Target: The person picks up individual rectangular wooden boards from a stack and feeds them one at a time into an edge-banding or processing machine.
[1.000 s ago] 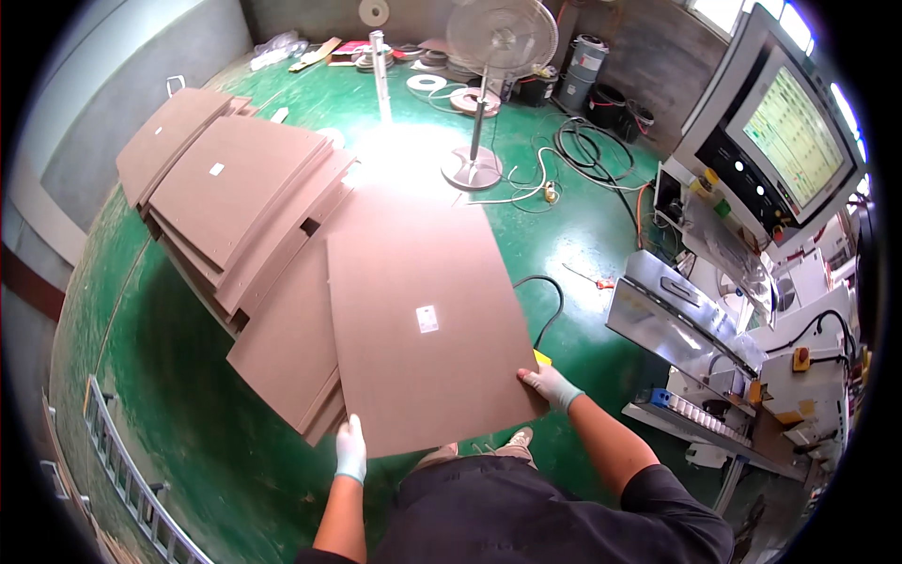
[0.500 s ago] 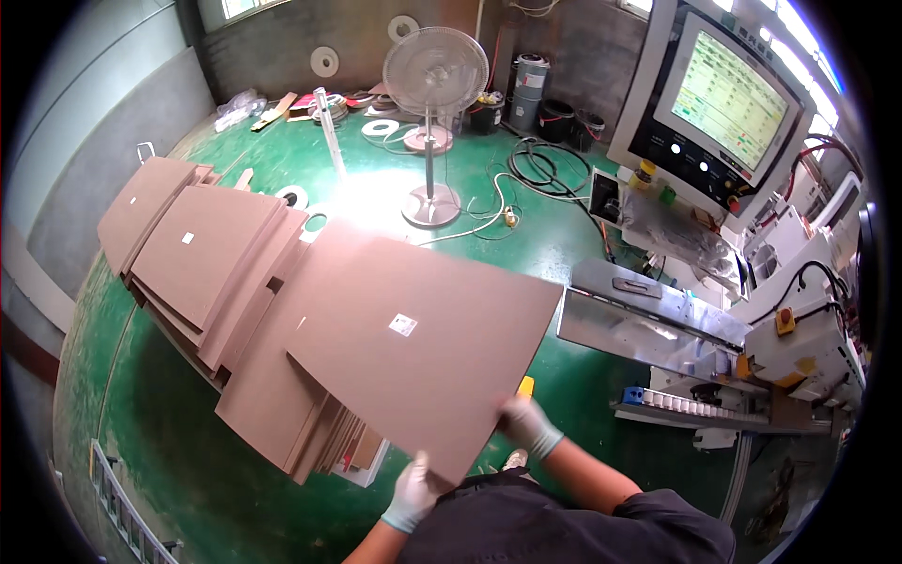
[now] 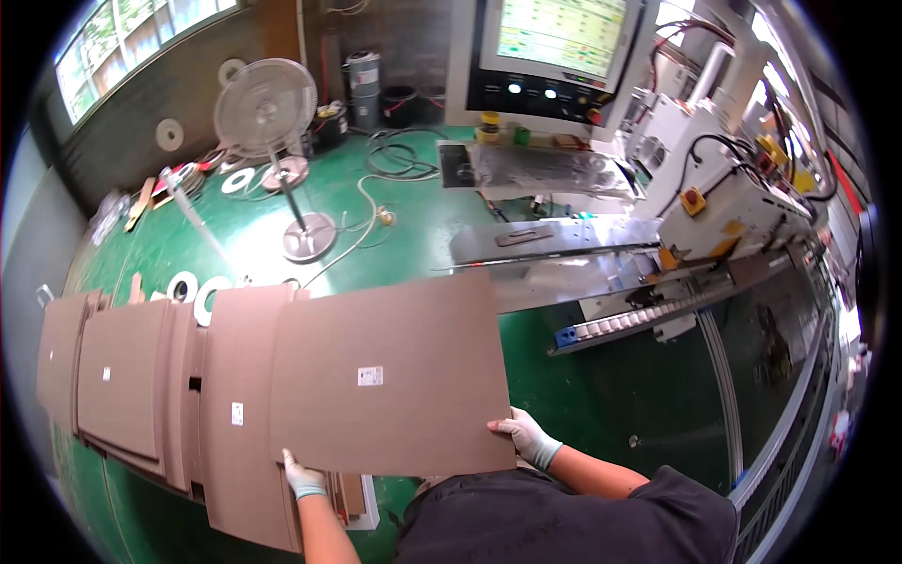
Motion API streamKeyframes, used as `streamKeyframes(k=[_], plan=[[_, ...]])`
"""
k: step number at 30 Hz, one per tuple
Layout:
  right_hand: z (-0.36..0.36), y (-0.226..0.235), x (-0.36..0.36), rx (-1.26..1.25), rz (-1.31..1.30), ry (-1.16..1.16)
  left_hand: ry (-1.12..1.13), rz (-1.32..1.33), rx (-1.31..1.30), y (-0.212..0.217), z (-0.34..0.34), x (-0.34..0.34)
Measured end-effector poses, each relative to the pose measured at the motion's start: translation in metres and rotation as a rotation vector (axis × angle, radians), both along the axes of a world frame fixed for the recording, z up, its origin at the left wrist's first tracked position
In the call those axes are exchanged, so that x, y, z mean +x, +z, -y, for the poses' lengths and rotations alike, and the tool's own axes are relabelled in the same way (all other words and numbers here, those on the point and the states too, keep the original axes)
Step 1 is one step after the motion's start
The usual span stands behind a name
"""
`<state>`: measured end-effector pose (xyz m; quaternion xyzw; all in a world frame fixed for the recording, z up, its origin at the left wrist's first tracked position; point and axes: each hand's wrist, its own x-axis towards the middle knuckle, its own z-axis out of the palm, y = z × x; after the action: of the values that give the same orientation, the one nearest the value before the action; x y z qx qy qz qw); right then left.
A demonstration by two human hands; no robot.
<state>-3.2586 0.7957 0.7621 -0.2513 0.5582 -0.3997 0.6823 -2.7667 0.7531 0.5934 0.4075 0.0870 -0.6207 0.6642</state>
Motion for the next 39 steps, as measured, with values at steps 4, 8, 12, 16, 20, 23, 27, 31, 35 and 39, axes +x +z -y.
streamKeyframes(k=[4,8,12,16,20,23,27,31,35,39], plan=[[-0.012,-0.049,-0.027,-0.119,-0.129,-0.002,-0.077,0.062,0.016,-0.015,-0.015,0.005],[-0.032,-0.064,-0.086,-0.105,-0.342,-0.058,-0.108,0.061,0.02,0.023,-0.046,-0.06],[-0.063,-0.081,-0.161,0.071,-0.376,-0.168,-0.255,0.033,0.011,0.1,-0.071,-0.152],[-0.089,-0.083,-0.209,0.152,0.021,-0.517,-0.437,0.099,0.059,0.16,-0.073,-0.217],[-0.106,-0.067,-0.219,0.095,0.387,-1.081,-0.535,0.1,0.047,0.158,-0.071,-0.255],[-0.093,-0.057,-0.203,0.05,0.687,-1.263,-0.589,0.106,0.037,0.154,-0.08,-0.291],[-0.092,-0.085,-0.156,0.218,0.617,-0.835,-0.731,0.086,0.082,0.114,-0.086,-0.306],[-0.092,-0.089,-0.193,0.245,0.486,-0.668,-1.021,0.044,0.31,0.091,-0.083,-0.312],[-0.099,-0.102,-0.224,0.073,0.314,-0.79,-1.09,0.19,0.412,0.092,-0.087,-0.357],[-0.097,-0.105,-0.268,0.086,0.288,-1.073,-1.145,0.383,0.297,0.099,-0.088,-0.39]])
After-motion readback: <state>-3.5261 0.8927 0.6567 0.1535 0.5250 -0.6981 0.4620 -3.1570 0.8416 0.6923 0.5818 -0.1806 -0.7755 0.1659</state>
